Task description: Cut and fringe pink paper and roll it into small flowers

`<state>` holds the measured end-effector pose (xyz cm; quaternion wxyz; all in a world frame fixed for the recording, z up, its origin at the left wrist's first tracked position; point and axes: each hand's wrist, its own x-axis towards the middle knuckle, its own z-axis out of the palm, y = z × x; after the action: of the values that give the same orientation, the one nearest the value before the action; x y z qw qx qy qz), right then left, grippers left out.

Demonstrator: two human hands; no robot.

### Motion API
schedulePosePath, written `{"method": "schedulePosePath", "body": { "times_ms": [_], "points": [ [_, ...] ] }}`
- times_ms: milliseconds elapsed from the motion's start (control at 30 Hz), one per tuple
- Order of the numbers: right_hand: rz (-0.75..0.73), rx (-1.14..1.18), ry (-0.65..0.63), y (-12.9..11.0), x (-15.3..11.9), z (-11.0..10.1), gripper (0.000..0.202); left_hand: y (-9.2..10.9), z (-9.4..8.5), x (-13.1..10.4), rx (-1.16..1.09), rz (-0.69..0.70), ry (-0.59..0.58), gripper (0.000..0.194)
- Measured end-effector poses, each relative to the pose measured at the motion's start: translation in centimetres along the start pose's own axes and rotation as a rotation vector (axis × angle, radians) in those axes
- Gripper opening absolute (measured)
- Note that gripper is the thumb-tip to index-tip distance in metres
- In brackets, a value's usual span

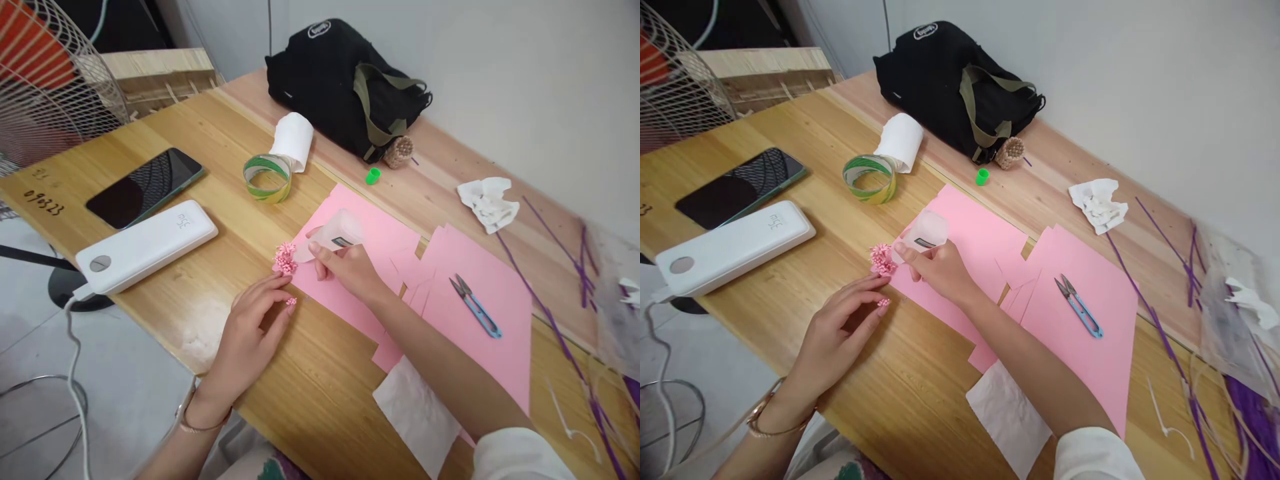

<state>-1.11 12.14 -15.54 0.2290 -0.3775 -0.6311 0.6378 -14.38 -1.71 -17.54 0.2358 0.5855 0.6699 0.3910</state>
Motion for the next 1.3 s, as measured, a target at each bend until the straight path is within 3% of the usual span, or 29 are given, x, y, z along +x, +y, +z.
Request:
{"method": "schedulePosePath", "body": {
  "times_ms": [233,733,1033,1300],
  "points": [
    [-0.035,-0.077,-0.064,-0.6,0.2,0.1,0.037,0.1,0.0,0.1,0.009,0.011,-0.004,0.009],
    [-0.075,-0.223,-0.063,-1.4,0.1,0.3,0.035,0.2,-0.1,0.1,-0.006,0.017,-0.005,0.009],
    [-0.063,-0.169,0.077,-1.6,-0.5,-0.5,0.040,0.0,-0.1,-0.1,0.027,0.033,-0.008,0.009],
    [-0.025,-0.230,-0.012,-1.5,0.2,0.1,0.038,-0.1,-0.1,-0.2,0.050,0.046,-0.012,0.009]
  ]
}}
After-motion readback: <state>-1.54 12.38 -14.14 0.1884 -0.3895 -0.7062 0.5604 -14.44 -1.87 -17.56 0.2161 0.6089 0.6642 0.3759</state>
